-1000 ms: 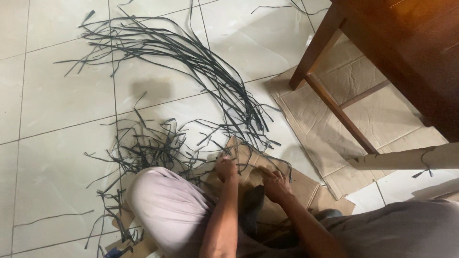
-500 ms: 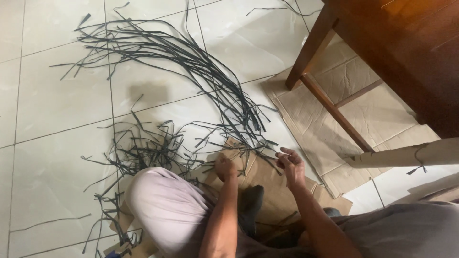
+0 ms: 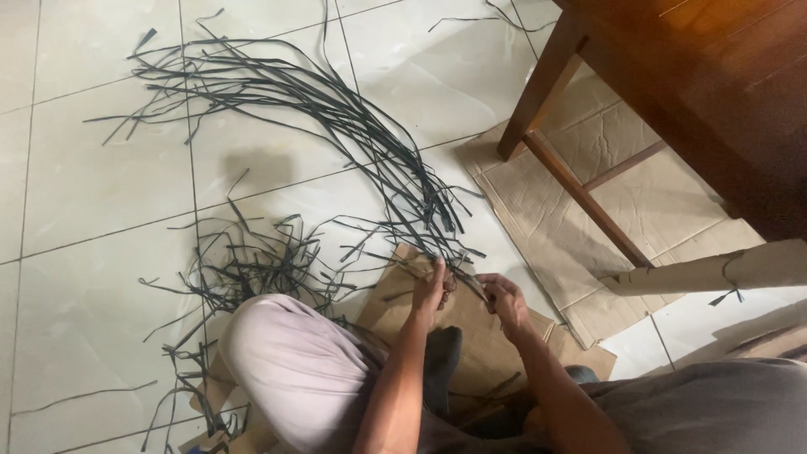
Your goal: Wrapping a wooden chair leg with protective cardboard and securing it with plastic ties
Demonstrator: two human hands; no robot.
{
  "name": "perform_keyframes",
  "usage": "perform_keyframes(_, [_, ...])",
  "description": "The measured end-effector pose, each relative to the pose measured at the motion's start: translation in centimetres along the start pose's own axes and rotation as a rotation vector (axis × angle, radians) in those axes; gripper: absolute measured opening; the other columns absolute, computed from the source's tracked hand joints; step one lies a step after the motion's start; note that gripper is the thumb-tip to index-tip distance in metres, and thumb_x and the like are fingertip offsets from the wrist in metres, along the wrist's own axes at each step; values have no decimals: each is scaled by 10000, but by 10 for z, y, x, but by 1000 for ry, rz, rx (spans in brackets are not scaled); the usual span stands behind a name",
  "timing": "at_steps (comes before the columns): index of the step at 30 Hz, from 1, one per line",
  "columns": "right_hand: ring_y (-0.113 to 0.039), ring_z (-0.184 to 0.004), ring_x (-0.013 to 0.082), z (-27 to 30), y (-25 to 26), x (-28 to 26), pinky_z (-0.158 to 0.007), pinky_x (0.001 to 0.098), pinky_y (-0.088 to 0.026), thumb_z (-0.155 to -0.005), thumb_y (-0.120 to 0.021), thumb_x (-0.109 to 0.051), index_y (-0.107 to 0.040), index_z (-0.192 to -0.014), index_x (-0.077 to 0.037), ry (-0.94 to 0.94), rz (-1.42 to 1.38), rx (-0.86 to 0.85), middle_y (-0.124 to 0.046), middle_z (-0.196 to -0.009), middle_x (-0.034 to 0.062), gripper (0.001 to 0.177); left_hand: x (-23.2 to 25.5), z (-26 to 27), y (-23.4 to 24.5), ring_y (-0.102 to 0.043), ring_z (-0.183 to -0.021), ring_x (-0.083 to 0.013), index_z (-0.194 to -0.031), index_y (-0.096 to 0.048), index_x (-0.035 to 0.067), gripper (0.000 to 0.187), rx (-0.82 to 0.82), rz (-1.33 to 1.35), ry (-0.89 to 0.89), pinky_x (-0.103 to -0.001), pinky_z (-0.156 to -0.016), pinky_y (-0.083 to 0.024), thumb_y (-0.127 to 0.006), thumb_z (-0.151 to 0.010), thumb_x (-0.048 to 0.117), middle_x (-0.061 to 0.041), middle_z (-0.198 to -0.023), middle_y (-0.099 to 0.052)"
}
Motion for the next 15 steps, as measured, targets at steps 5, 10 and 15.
perform_keyframes(5, [-438, -516, 173, -3, 2, 28, -460, 314, -389, -899, -558, -57, -766, -946, -10, -14, 158, -84, -501, -637, 95, 218, 15, -9, 7, -644, -542, -172, -939, -777, 125, 280, 141, 85, -148, -296, -463, -503, -781, -866, 396, -90, -695, -670])
perform_keyframes(10, [-419, -539, 164, -14, 4, 23, -476, 309, -389, -908, -513, -7, -730, -915, -21, -23, 111, -66, -476, -639, 68, 218, 92, 43, 20, -757, -705, -217, -1078, -761, 223, 263, 318, -28, -442, -381, -737, -609, -675, -922, 417, -77, -1035, -756])
perform_keyframes(15, [-339, -565, 83, -5, 4, -32, -501, 227, -343, -969, -474, -6, -717, -991, -18, 101, -45, 76, -401, -680, 4, 244, 118, 66, -47, -707, -894, -448, -1091, -671, 77, 251, -273, -319, -861, -558, -750, -563, -663, -999, 311, -207, -925, -721])
Point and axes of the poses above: each hand's wrist, its own z-axis away from the middle knuckle, its own y-axis out of the back of the hand, x = y × z, the point moved 8 cm from there along -z, towards the middle knuckle
